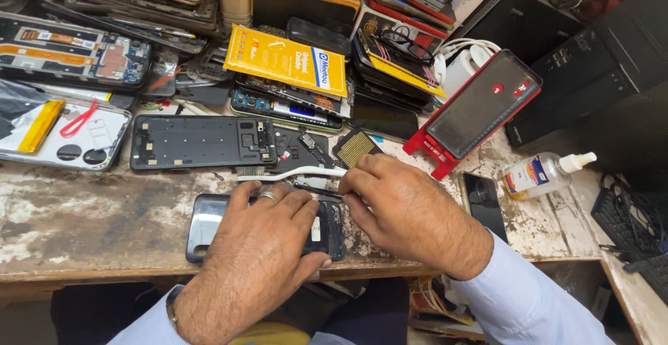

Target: The person pries open the back cover of a smartphone on a cluttered repair bench, working around its edge with a pry tool, then lifts the cover and manipulates internal components. At the end they pick up the phone and press its screen, appearing to test it.

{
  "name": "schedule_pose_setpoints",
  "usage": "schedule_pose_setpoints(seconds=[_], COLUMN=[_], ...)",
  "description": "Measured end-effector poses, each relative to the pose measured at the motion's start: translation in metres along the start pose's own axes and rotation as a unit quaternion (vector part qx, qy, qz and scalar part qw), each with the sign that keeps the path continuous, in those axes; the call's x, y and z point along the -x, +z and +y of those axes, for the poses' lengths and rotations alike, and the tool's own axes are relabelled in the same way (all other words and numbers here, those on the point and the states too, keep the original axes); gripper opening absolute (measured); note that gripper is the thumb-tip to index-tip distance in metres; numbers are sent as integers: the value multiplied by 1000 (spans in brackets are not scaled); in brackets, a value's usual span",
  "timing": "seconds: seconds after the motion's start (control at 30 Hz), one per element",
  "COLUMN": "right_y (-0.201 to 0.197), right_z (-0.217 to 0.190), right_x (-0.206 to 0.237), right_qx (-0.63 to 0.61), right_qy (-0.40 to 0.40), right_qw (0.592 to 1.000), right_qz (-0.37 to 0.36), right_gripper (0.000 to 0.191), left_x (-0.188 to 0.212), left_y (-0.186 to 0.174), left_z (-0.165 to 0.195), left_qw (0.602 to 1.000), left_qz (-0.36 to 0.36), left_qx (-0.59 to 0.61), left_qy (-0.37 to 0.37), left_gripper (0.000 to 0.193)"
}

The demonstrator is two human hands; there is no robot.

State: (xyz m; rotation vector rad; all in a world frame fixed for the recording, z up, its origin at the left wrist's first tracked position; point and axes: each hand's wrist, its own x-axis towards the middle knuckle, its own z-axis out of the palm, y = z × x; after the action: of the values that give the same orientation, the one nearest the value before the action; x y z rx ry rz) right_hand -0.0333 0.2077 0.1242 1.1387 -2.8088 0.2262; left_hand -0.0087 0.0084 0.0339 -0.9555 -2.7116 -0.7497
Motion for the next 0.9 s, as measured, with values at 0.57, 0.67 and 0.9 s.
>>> schedule_pose_setpoints(seconds=[0.57, 0.67, 0.9], right_y=[-6, -4, -3], right_z=[7, 6, 7], right_x=[0, 1, 4], right_qx=[-48, -6, -51], right_qy=[-66, 16, -60], right_qw=[997, 1000, 997], right_qz=[15, 1, -2], right_gripper=[17, 22, 20], left_x=[1, 0, 0], left_y=[7, 7, 1], left_z=[-2, -2, 2], left_qw=[999, 1000, 999], left_qz=[-41, -6, -32], left_qx=[-22, -29, -17], left_qy=[-10, 7, -12], left_gripper=[67, 68, 66])
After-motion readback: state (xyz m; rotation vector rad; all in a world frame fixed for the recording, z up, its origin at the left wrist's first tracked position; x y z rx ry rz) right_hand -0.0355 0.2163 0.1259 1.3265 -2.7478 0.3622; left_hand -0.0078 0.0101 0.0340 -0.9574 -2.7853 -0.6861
